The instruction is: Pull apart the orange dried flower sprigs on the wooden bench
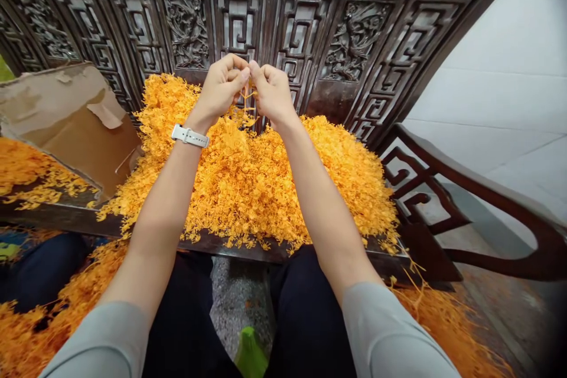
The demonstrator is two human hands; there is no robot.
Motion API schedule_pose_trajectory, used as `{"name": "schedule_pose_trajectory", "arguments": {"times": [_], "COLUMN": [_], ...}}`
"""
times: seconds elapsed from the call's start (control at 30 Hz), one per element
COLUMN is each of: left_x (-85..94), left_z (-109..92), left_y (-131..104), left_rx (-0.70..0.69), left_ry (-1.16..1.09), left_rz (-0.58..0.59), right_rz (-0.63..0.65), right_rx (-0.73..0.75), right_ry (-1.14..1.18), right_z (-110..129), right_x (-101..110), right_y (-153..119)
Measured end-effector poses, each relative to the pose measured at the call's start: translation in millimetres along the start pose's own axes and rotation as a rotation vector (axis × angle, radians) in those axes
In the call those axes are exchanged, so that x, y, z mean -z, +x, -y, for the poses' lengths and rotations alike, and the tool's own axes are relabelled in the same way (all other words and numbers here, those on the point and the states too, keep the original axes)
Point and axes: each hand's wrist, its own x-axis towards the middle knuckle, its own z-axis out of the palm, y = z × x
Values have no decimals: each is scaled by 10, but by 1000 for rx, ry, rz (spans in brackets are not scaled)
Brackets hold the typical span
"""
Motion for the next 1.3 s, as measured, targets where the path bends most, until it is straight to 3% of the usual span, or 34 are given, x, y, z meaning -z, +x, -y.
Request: {"name": "schedule_pose_trajectory", "arguments": {"times": [0.1,0.3,0.43,0.53,0.6,0.67,0.73,0.8,0.87,0.97,1.03,1.17,1.3], "left_x": [-14,-40,121,326,396,370,267,139,35,-31,-37,-118,-309], "left_z": [-15,80,404,597,613,545,437,329,246,168,137,103,160], "left_y": [-40,-25,19,27,40,67,101,131,156,175,170,133,156], "left_rx": [55,57,50,126,142,103,59,27,-2,-24,-14,11,8], "left_ry": [-6,5,-5,-16,-16,-18,-17,-8,8,28,31,116,185], "left_rz": [-110,-195,-302,-318,-282,-266,-254,-230,-221,-231,-243,-276,-229], "right_rz": [37,315,494,309,139,3,-117,-169,-3,433,570,524,435], "right_rx": [-45,-149,26,195,158,19,-80,-79,-59,-87,-63,82,185], "right_ry": [106,328,495,599,539,363,97,-126,-183,-79,-67,-196,-425], "right_z": [78,314,639,811,739,519,251,56,-6,107,241,506,792], "right_x": [33,209,571,873,1000,1057,1051,990,884,701,610,554,645], "right_y": [-3,-71,-202,-254,-213,-130,-50,-6,-12,-86,-137,-144,-139]}}
